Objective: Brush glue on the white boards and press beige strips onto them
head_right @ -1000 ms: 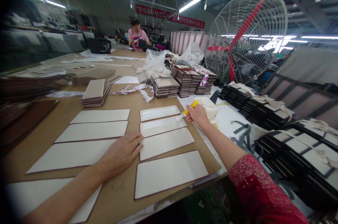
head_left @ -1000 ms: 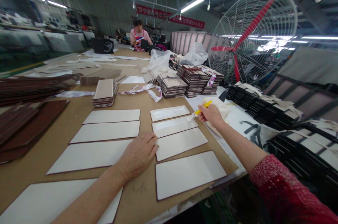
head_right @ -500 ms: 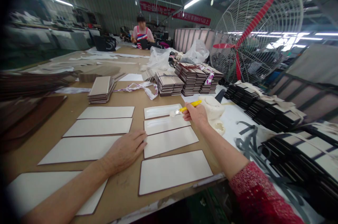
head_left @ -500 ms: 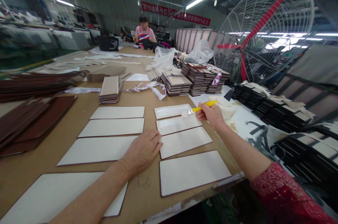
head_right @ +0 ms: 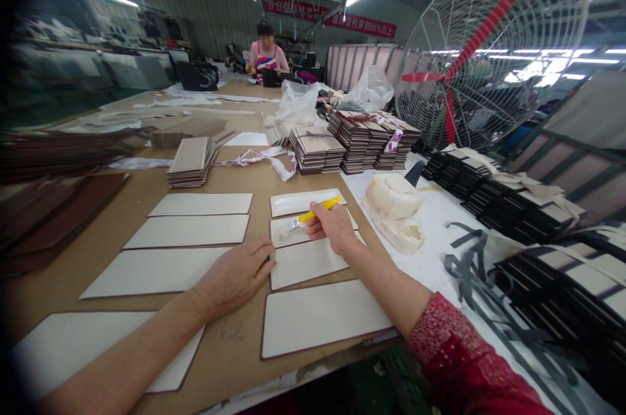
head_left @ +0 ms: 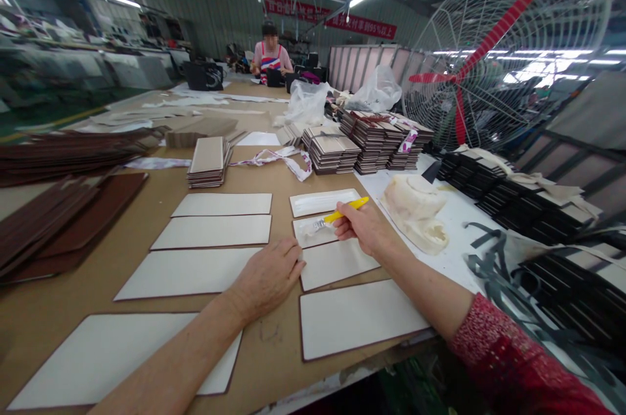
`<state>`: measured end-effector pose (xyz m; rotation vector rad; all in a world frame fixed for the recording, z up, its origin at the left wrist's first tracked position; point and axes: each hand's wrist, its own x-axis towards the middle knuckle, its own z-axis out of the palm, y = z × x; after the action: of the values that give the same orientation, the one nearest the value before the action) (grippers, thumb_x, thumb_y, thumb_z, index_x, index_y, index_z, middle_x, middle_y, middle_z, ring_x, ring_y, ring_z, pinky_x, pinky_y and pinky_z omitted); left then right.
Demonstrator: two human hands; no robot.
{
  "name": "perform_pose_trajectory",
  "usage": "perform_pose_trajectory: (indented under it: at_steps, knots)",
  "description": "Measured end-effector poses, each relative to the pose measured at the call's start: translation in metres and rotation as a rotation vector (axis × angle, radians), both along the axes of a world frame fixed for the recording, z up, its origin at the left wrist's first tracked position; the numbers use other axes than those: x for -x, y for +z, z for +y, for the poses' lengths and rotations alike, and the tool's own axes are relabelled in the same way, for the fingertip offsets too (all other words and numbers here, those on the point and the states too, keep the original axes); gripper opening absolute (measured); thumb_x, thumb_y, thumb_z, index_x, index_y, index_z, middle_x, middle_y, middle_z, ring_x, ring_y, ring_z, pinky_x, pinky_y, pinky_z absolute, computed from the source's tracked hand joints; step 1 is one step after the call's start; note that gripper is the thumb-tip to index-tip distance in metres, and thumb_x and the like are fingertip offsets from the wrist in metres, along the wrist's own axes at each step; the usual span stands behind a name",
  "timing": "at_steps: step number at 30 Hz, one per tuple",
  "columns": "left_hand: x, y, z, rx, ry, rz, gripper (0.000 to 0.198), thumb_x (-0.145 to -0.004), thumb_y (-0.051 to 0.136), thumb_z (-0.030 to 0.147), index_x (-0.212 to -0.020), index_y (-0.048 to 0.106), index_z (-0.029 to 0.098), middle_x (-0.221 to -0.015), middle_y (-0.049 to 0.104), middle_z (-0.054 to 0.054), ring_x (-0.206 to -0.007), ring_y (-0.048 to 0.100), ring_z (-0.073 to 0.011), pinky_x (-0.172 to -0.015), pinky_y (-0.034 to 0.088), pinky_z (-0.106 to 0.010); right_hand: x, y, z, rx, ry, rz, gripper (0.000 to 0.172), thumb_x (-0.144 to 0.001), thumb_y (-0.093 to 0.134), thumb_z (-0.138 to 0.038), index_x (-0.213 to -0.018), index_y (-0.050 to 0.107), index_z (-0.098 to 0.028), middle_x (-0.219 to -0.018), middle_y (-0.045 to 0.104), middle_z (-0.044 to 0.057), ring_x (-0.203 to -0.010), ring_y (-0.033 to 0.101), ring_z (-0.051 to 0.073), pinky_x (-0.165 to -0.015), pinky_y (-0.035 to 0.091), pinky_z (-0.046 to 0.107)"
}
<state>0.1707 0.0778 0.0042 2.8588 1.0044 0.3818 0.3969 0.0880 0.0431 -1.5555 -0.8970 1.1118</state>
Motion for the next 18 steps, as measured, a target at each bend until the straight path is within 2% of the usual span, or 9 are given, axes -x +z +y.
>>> perform_pose_trajectory:
  at_steps: [3, 6, 11, 18]
  knots:
    - [-0.001, 0.000, 0.001, 0.009, 0.011, 0.008, 0.027, -0.099, 0.039, 0.028, -0.109, 0.059, 0.013, -0.112, 0.059, -0.012, -0.106, 0.058, -0.0249, -0.096, 0.050, -0.043, 0.004, -0.002, 0.000, 0.008, 0.032, -0.056, 0.030, -0.090, 0.057, -0.031, -0.069, 0.065, -0.011, -0.062, 0.069, 0.007, -0.042, 0.061, 0.012, -0.039, 0.054, 0.022]
    - [-0.001, -0.001, 0.001, 0.011, 0.011, 0.008, 0.027, -0.099, 0.038, 0.028, -0.109, 0.059, 0.013, -0.112, 0.060, -0.012, -0.104, 0.059, -0.0242, -0.095, 0.050, -0.042, -0.005, -0.004, 0.001, 0.007, 0.039, -0.148, 0.031, -0.089, 0.058, -0.032, -0.066, 0.064, -0.011, -0.060, 0.068, 0.007, -0.041, 0.060, 0.013, -0.037, 0.052, 0.022]
    - [0.000, 0.000, 0.001, -0.016, -0.006, 0.006, 0.026, -0.099, 0.039, 0.028, -0.106, 0.060, 0.014, -0.109, 0.060, -0.011, -0.104, 0.058, -0.0247, -0.096, 0.049, -0.043, -0.041, -0.004, 0.001, -0.004, -0.026, -0.305, 0.028, -0.087, 0.059, -0.034, -0.070, 0.064, -0.013, -0.063, 0.070, 0.006, -0.042, 0.062, 0.014, -0.037, 0.053, 0.023]
    - [0.001, -0.001, 0.001, -0.060, -0.025, -0.012, 0.025, -0.098, 0.041, 0.026, -0.103, 0.062, 0.014, -0.107, 0.062, -0.012, -0.105, 0.057, -0.0258, -0.097, 0.047, -0.045, -0.088, 0.011, -0.011, 0.009, -0.131, -0.502, 0.032, -0.087, 0.059, -0.035, -0.065, 0.066, -0.012, -0.062, 0.070, 0.009, -0.043, 0.063, 0.015, -0.040, 0.053, 0.022]
